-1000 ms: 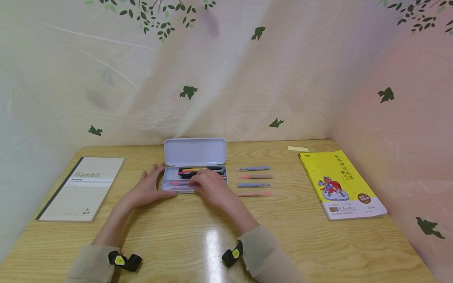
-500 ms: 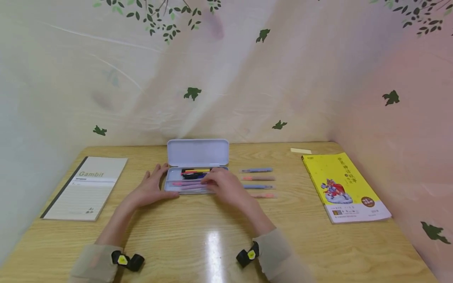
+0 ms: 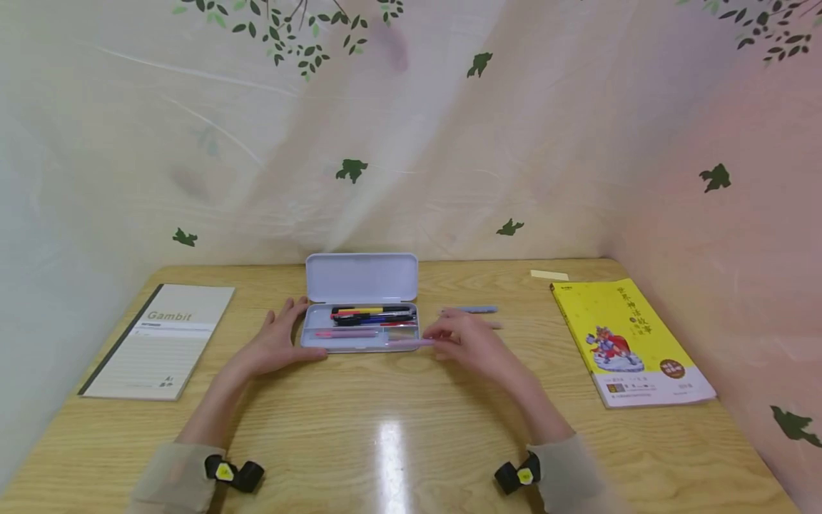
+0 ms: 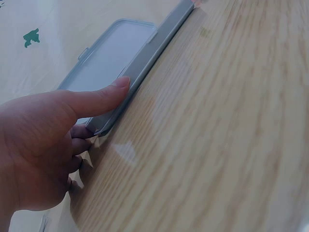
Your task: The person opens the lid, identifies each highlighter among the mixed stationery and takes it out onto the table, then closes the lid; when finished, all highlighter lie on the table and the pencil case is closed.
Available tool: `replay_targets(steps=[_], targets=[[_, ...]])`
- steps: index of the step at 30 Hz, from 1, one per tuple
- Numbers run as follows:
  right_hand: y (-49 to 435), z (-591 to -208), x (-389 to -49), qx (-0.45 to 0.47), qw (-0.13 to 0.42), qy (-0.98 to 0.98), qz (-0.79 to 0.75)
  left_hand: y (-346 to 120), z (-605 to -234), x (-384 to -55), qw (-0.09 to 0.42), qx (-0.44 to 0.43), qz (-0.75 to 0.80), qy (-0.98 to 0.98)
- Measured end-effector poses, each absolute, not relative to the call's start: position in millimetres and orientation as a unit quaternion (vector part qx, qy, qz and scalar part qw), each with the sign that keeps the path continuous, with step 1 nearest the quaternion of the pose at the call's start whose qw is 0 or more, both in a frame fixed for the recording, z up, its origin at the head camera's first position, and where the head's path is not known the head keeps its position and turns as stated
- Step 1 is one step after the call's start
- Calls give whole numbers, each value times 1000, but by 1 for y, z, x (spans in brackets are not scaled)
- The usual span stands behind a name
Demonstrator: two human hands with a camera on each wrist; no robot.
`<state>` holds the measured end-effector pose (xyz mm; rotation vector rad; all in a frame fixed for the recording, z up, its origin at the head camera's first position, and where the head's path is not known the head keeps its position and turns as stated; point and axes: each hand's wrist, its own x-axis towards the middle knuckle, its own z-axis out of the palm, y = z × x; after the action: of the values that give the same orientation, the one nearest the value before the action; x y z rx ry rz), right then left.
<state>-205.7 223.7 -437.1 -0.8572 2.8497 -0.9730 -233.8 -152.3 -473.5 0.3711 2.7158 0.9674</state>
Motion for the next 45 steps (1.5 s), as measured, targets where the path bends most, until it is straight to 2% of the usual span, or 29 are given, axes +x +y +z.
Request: replay_targets(steps=[12, 19, 33, 45], targets=[[272, -434, -192, -256, 19, 924, -285, -152, -472, -233, 119, 129, 331, 927], [290, -436, -186, -280, 24, 919, -277, -152, -472, -233, 114, 129, 332, 927], [300, -434, -186, -317, 55, 913, -252, -153, -473, -234, 115, 132, 332, 927], [298, -431, -184, -305, 83, 920, -233, -153, -472, -233, 113, 133, 332, 927]])
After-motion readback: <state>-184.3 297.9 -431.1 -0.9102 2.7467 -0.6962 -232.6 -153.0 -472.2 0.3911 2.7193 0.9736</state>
